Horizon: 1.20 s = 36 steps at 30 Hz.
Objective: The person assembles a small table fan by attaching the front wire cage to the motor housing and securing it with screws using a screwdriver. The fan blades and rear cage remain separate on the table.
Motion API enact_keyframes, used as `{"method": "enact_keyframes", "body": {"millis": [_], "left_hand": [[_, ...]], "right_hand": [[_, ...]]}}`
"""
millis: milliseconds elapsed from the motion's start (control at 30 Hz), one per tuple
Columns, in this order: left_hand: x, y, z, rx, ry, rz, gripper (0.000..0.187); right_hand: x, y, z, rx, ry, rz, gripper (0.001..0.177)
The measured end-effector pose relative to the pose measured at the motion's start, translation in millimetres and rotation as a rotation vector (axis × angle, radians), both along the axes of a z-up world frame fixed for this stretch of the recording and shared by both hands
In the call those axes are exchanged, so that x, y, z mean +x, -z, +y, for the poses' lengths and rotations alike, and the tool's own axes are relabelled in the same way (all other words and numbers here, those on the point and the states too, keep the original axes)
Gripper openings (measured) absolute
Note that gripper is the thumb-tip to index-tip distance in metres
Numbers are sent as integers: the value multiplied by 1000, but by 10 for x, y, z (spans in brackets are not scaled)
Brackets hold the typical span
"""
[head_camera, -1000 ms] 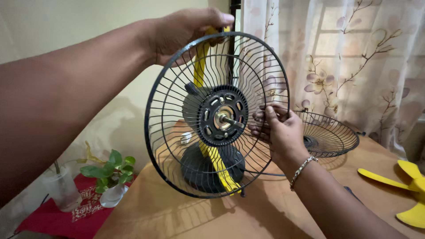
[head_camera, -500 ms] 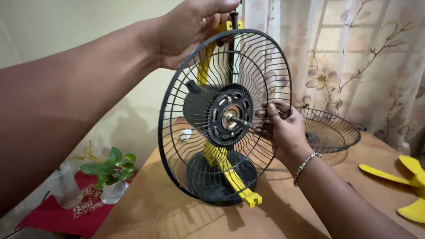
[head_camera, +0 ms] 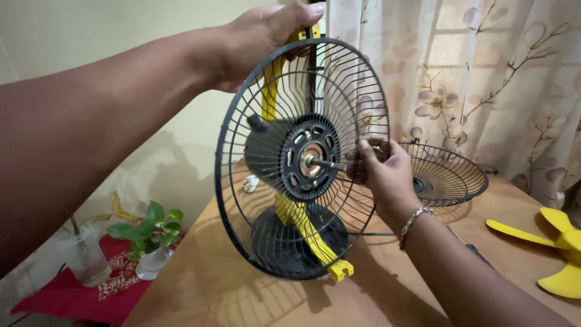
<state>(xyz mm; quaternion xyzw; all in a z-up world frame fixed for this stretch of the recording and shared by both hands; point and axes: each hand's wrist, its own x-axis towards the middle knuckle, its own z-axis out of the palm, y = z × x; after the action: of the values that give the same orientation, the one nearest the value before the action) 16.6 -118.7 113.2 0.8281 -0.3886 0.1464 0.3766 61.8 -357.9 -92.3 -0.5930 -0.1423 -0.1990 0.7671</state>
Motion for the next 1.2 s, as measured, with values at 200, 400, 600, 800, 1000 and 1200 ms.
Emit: {"method": "enact_keyframes", "body": {"millis": [200,400,600,800,1000,1200], "left_hand": [[8,6,51,-42,28,25,47],[101,-9,90,-80,70,10,47],[89,11,81,-73,92,42,49],[30,26,88,-68,85,42,50],[12,25,88,-69,97,37,50],[-27,33,67,-57,0,43,52]], "right_hand": [[-62,181,97,-162,375,-145,34],[-308,232,-723,-762,601,21,34],[-665,156,-1875,-1437,347,147,23],[-832,335,-1651,-1473,334,298,33],[-812,312,-1453,-1619,318,198,30],[-816,420,-1493,-1531,304,-64,25]]}}
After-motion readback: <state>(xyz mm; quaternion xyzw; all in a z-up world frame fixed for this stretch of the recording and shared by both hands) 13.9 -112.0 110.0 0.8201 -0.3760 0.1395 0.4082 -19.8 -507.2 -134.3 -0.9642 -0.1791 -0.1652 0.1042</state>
